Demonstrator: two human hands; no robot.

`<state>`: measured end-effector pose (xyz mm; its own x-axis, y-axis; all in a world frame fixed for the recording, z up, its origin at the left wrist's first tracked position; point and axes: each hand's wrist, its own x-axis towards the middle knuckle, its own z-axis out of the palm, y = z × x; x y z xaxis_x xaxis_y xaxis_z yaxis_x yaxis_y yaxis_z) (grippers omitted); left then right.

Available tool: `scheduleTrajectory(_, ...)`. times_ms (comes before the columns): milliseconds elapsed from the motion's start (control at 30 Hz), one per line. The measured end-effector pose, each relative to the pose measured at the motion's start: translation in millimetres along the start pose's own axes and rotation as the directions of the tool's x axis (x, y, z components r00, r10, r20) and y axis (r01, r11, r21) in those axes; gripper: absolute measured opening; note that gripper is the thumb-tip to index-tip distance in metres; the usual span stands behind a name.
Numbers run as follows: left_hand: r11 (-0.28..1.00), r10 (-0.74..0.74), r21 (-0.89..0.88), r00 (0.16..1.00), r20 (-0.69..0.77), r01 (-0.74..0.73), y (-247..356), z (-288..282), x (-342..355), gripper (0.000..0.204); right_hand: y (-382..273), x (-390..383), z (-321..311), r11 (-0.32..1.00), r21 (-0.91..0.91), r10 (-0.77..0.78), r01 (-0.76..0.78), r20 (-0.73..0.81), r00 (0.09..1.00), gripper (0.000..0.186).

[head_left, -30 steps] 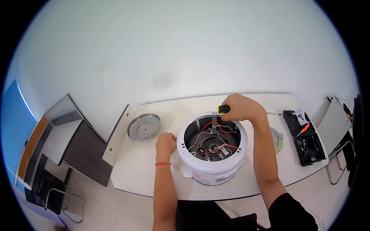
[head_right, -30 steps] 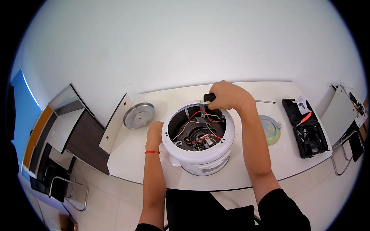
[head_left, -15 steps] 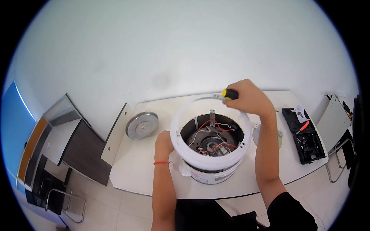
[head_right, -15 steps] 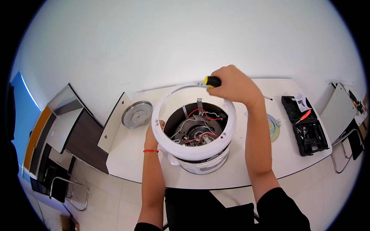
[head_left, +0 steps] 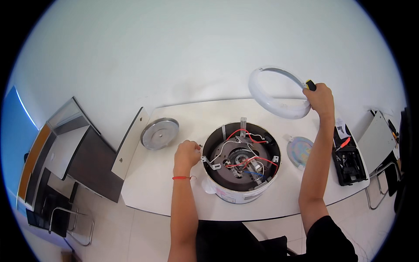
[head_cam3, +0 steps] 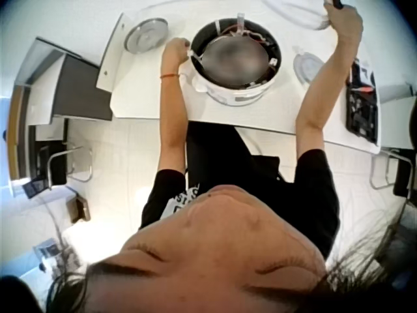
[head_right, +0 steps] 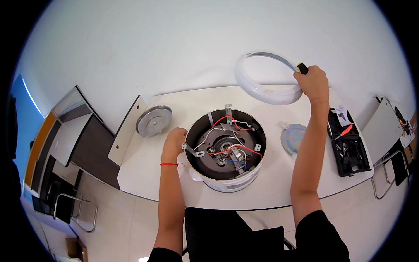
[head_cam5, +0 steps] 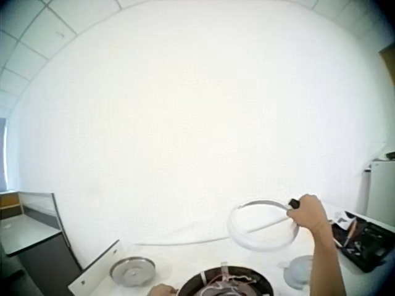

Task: The person uses a screwdriver to loosen and remove screws from the top rim of a white cylindrical appliance. They then lift off a circular metal component and set it aside, exposing the internal wiring and motor assembly.

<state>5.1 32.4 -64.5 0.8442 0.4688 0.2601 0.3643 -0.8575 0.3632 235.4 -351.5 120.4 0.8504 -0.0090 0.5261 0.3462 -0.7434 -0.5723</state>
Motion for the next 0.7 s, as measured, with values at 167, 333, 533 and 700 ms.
scheduleTrajectory(167, 1.000, -0.003, 0.023, 1.000, 0.016, 0.003, 4.9, 1.2, 0.1, 0.023, 35.9, 21.9, 48.7, 0.973, -0.227, 0.058, -0.036, 0.092, 0.994, 0.044)
scheduleTrajectory(333, 1.000, 0.000, -0.003, 0.999, 0.047, 0.000, 4.2, -3.9, -2.0, 0.022, 53.1, 23.0, 85.3, 0.939, -0.343, 0.110, -0.026, 0.227, 0.968, 0.040)
scheduleTrajectory(533, 0.980, -0.028, -0.196, 0.996, -0.084, 0.011, 3.9, -7.5, -4.4, 0.026, 73.9, 20.4, 113.7, 0.949, -0.314, 0.045, 0.034, 0.243, 0.969, 0.038)
scheduleTrajectory(700, 0.939, -0.065, -0.342, 0.966, -0.252, -0.025, 12.7, -18.2, -2.4, 0.029, 78.8, 16.8, 128.0, 0.941, -0.328, 0.001, 0.079, 0.238, 0.971, 0.036)
